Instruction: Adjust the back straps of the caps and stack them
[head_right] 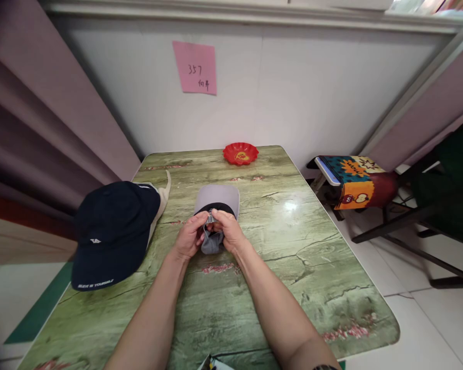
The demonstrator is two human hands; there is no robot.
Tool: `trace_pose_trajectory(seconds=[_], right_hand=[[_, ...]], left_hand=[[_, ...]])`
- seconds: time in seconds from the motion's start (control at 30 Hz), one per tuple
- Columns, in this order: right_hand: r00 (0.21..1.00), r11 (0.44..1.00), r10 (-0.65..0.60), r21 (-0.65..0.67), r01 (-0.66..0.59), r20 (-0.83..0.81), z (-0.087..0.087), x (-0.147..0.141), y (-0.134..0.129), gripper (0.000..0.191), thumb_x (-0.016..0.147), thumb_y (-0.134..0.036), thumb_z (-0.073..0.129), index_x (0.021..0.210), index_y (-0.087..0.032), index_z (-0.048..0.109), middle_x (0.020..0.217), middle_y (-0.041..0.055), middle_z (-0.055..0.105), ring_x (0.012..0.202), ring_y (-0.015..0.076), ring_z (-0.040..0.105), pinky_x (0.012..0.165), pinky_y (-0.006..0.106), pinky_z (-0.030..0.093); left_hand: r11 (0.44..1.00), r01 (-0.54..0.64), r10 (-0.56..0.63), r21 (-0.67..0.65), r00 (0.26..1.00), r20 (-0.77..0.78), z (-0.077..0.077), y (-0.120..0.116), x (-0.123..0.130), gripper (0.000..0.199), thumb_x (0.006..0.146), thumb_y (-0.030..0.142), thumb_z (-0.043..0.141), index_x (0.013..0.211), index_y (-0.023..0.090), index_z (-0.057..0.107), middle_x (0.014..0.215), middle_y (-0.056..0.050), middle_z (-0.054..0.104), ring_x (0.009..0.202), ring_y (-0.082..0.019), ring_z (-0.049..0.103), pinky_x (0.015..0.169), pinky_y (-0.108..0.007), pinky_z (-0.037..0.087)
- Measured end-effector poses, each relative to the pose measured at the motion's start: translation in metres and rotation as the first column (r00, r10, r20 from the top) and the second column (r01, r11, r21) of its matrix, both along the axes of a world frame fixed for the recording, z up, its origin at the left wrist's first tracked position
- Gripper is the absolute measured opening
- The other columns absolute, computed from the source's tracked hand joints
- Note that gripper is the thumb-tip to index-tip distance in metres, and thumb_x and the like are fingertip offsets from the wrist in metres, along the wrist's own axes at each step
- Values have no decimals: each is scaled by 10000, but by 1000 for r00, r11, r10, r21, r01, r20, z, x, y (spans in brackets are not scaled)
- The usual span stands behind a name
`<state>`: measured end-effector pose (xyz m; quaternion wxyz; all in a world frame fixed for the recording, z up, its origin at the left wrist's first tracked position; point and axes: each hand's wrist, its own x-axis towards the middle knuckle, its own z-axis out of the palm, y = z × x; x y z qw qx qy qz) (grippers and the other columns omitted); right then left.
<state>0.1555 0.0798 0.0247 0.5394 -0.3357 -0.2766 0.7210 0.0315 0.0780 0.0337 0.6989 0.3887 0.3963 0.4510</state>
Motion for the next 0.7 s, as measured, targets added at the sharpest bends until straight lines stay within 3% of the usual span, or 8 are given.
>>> trace_pose_trajectory(seconds=[0.23,0.33,0.43,0.53,0.7], right_hand=[[1000,1000,3,26,-3,29,-5,3,3,440,699,-569,757,640,-187,547,477,-63,486,414,70,415,444,213,294],[999,999,-11,54,8,51,-7,7,7,543,728,-650,686,545,-207,433,421,-87,339,385,58,303,419,218,225],[999,997,20,71,-23,47,-7,10,8,603,734,-670,662,508,-220,330,429,-100,250,388,49,220,411,220,190],[995,996,34,84,-41,91,-5,12,6,558,725,-650,685,544,-213,389,446,-102,260,402,52,204,415,225,185],[969,978,87,165,-127,230,-3,17,2,459,736,-585,712,621,-187,514,474,-86,350,436,62,257,442,226,198]], left_hand=[[999,25,-24,32,999,-36,-1,0,-1,357,782,476,694,781,157,534,615,51,560,325,-17,404,271,-131,228],[993,83,-79,83,995,-55,-1,0,-3,391,826,540,628,831,154,565,642,36,569,367,-42,463,295,-144,301],[979,166,-155,121,983,-98,-1,1,-7,361,795,491,694,870,160,569,632,51,554,378,-36,448,318,-137,314],[968,206,-185,140,971,-153,-1,1,-10,340,724,379,788,868,166,566,606,73,524,388,-30,427,340,-132,320],[961,221,-179,168,956,-231,-1,1,-13,284,764,379,749,822,152,589,571,65,512,378,-36,417,345,-144,317]])
